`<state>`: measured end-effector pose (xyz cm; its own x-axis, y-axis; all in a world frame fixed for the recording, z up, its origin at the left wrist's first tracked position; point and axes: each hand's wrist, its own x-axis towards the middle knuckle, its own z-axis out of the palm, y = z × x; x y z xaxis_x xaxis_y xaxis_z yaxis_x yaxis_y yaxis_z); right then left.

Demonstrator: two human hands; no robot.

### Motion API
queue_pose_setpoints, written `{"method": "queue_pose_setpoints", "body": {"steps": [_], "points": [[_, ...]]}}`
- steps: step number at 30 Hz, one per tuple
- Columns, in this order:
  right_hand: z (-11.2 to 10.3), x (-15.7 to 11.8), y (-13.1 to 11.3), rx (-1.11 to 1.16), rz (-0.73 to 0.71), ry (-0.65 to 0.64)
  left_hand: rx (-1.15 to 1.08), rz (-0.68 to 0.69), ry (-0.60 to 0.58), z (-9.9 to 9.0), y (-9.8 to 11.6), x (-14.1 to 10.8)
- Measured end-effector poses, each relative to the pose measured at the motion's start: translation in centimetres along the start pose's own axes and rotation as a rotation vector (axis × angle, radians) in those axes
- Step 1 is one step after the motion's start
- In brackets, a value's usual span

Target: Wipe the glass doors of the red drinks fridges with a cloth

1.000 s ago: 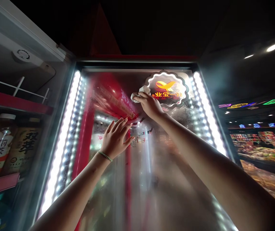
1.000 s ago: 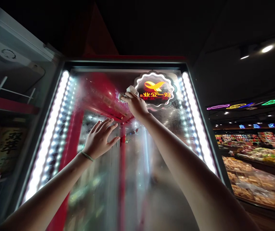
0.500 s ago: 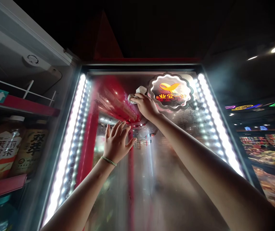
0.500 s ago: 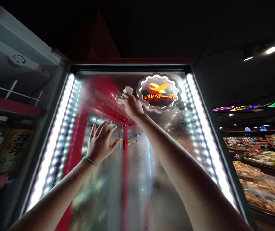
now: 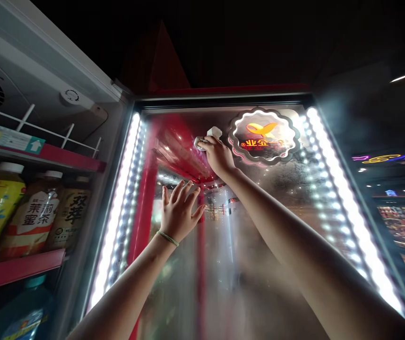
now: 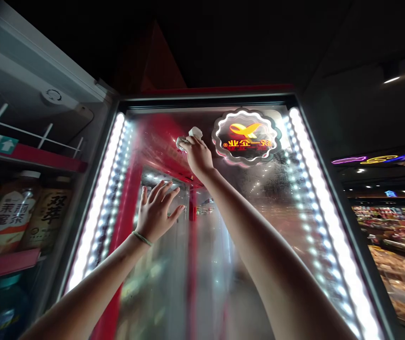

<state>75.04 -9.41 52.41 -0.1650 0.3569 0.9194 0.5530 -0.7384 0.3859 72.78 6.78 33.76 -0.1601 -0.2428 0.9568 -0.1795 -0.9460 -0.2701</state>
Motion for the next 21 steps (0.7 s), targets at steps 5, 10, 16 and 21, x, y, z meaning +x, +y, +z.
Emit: {"method": "queue_pose_setpoints", "body": {"steps": [5, 10, 16, 21], "points": [[0.3, 0.2, -1.3, 0.017, -0.053, -0.058, 0.008, 0.025, -0.030, -0.3, -0.3, -0.2], [0.9, 0.5, -2.3, 0.007, -0.004, 0.005, 0.014, 0.046, -0.008, -0.3, -0.7, -0.5], [1.1, 0.9, -3.1, -0.001, 0.029, -0.020, 0.010, 0.064, 0.004, -1.1, -2.8, -1.1], [1.9, 1.1, -4.0, 0.036, -0.007, -0.016, 0.049, 0.022, 0.000, -1.7, -4.5, -2.3]]}}
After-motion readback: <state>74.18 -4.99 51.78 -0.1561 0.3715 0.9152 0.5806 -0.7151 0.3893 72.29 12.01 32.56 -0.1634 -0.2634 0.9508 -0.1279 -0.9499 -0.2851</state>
